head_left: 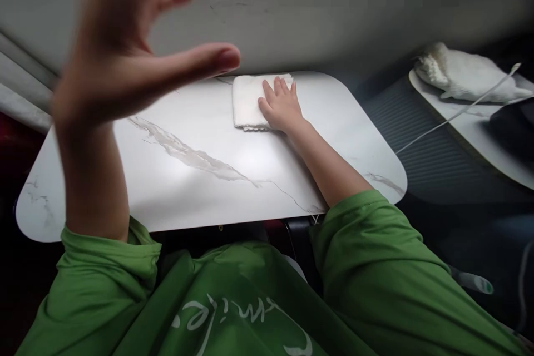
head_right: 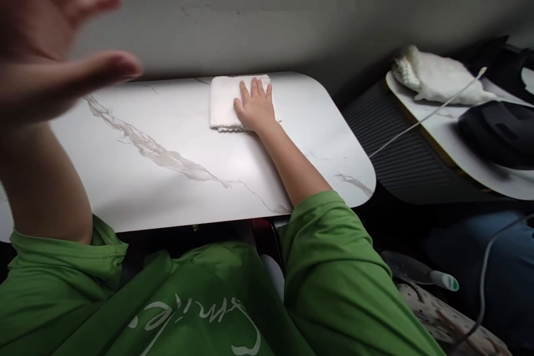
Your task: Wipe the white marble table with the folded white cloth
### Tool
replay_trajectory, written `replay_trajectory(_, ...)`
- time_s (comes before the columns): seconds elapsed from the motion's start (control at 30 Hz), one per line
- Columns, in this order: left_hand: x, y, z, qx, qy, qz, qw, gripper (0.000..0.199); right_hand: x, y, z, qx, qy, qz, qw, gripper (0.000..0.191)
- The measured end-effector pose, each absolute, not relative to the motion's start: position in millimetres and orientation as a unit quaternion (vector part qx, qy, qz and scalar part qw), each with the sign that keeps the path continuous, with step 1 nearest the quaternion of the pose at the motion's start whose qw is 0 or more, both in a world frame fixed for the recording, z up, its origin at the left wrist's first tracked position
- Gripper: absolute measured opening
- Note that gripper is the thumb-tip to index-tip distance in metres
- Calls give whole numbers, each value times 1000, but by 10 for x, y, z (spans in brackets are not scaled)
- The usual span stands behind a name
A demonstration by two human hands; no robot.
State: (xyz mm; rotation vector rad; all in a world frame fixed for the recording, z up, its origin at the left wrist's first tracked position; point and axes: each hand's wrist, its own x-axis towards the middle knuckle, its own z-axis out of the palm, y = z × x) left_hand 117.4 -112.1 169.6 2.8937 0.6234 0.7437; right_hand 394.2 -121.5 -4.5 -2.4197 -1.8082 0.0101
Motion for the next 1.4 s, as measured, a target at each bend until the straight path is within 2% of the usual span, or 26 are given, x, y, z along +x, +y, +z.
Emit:
replay_trajectory(0.07,1404,-1167,1510,952,213,215,41,49,3745,-1418,8,-801,-595,-5,70,62)
replay_trajectory(0.13,1722,-1271,1159,950,263,159,55,47,3505,-1718,55,-788,-610,-10,81,64)
replay_trajectory(0.27,2145,-1557,447,928,338,36,151,55,3161,-2369,112,-721,-685,16,100,62)
replay_trajectory(0.37,2063,-1684,190,935,304,21,180,63,3149,-2625,101,-700,-703,32,120,61)
replay_trajectory(0.43,1921,-1700,115,947,273,34,168,61,3194,-2620,63,-700,-703,27,126,60)
replay_trajectory(0.57,1798,-1491,52,937,318,57,136,56,3194,-2191,-50,-704,-699,24,124,62)
replay_trajectory(0.73,1894,-582,59,899,410,52,145,54,3009,-1099,-125,-718,-681,28,143,62)
replay_trajectory(0.87,1844,83,46,896,422,103,96,50,2894,-295,-122,-741,-624,33,245,52)
replay_trajectory(0.97,1778,154,23,892,431,121,67,49,2897,-57,-114,-729,-603,71,316,50)
replay_trajectory(1.07,1683,-70,26,886,445,117,59,51,2943,-229,-86,-703,-598,160,349,51)
replay_trajectory(1.17,1458,-453,62,893,436,91,65,52,2958,-748,-1,-634,-620,294,355,52)
replay_trajectory(1.3,931,-1215,112,916,392,63,54,54,2848,-1677,179,-548,-663,421,288,49)
replay_trajectory(1.4,509,-1886,132,923,379,58,32,55,2658,-2296,295,-492,-705,454,236,46)
